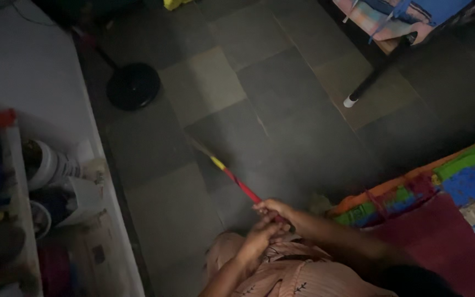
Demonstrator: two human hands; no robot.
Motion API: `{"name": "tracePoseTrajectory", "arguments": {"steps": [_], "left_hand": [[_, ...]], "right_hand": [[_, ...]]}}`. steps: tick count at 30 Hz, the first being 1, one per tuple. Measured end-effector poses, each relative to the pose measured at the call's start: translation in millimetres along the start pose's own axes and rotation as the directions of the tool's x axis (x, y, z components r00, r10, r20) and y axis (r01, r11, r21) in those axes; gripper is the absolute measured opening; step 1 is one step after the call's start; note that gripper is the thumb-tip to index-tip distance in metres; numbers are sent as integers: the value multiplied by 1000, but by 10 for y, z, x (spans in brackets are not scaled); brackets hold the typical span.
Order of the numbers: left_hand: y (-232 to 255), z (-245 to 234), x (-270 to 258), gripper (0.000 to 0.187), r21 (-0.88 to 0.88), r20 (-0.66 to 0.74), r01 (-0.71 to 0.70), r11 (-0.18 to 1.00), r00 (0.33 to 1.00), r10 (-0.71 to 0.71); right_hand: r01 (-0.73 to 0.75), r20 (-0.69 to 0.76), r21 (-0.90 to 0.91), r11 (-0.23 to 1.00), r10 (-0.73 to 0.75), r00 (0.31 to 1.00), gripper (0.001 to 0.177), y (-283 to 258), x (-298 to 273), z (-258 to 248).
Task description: The person sweeps the floor of a room with several beds using a broom, moving the broom across the tiles around and under the furniture.
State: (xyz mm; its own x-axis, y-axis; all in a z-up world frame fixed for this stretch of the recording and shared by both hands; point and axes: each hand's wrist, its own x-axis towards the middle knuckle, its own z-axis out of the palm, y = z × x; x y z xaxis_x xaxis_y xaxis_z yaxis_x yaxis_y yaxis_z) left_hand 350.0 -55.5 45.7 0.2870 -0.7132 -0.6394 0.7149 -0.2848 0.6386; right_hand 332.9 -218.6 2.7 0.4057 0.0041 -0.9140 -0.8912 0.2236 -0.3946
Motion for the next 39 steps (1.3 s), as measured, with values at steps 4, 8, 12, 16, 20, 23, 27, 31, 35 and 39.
{"name": "tracePoseTrajectory", "arguments": {"steps": [4, 8, 12, 16, 20, 23, 27, 31, 35, 39], "left_hand": [[177, 30, 54, 51, -93, -35, -17, 996, 999, 14], [584, 102, 180, 49, -79, -22, 26, 996, 999, -28], [1151, 195, 353, 45, 106, -55, 24, 994, 998, -19], [1535, 260, 695, 42, 108, -40, -69, 992, 996, 74], [1808, 302, 1015, 42, 186, -34, -56, 981, 997, 63], [2032, 360, 1172, 47, 285, 8, -87, 955, 996, 89], [2184, 435, 1520, 47, 251, -45, 59, 966, 998, -49], [2176, 412, 1903, 46, 314, 89, -67, 947, 995, 41], [2326, 455, 2018, 47, 361, 182, -253, 897, 963, 199], [2626, 549, 1820, 46, 412, -9, -2, 911, 1000, 6]], "right_hand": [[180, -16, 100, 979, -179, 984, 43, -37, 48, -167], [516, -170, 308, 800, -487, 857, 24, -40, 1016, -574], [485, -315, 526, 699, -369, 874, 23, -333, 1715, -1203], [325, -321, 692, 645, -127, 938, 22, -830, 1798, -2058], [331, -254, 660, 675, -214, 943, 22, -1035, 1737, -2504], [696, 128, 289, 657, -747, 652, 28, -1075, 1692, -2419], [612, 465, 170, 772, -611, 641, 43, -1129, 1610, -2294], [117, 595, 741, 662, -727, 344, 30, -1373, 1903, -2357], [323, 287, 600, 732, -573, 768, 14, -1765, 2067, -2498], [369, -43, 595, 715, -429, 902, 10, -1959, 1987, -2934]]}}
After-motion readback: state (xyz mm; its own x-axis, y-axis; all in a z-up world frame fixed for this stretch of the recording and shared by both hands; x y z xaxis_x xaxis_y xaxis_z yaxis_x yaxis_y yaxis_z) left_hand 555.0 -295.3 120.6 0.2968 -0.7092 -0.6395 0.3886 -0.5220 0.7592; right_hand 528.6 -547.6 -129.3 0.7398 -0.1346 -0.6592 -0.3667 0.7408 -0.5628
